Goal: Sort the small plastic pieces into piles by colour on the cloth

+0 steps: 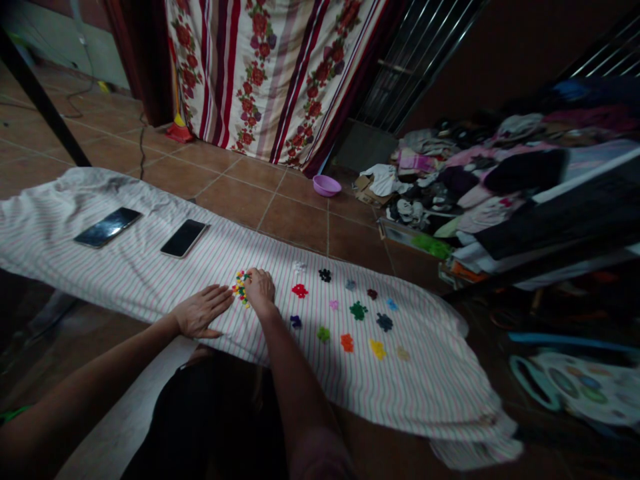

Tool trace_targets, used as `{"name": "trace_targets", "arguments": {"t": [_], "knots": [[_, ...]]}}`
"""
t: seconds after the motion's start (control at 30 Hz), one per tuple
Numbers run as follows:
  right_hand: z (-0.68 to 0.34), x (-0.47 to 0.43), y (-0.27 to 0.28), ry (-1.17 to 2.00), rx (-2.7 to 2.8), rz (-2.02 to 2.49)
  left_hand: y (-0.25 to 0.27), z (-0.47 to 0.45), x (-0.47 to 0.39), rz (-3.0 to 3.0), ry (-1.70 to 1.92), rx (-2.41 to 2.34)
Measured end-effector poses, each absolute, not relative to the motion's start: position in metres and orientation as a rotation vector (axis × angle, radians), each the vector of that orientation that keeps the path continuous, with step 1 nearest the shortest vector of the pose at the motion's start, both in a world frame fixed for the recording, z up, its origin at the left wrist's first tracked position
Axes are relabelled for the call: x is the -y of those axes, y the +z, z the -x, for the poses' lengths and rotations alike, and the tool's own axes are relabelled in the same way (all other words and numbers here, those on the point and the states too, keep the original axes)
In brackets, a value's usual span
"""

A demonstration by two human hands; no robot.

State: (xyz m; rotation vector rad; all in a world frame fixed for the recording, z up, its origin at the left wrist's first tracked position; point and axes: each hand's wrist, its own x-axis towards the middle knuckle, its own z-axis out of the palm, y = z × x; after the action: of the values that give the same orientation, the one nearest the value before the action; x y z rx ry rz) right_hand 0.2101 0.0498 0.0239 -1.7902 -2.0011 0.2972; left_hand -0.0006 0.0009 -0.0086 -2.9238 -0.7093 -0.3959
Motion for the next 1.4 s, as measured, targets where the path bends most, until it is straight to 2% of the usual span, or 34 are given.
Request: {"name": "trace_targets", "arguments": {"t": [0.43, 0.77, 1.4], "knots": [[-0.218, -0.048, 0.025, 0.329, 1.939, 1.659, -0.008, 0.001, -0.001, 2.936, -0.400, 0.711], [-0.240, -0.034, 0.025, 0.393, 1.838, 1.723, -0.002, 0.000, 0.000, 2.902, -0.376, 0.692], [-0.368, 0.018, 0.030, 0.257, 1.455, 1.738, -0.002, 0.002, 0.000, 2.819, -0.408, 0.646]]}}
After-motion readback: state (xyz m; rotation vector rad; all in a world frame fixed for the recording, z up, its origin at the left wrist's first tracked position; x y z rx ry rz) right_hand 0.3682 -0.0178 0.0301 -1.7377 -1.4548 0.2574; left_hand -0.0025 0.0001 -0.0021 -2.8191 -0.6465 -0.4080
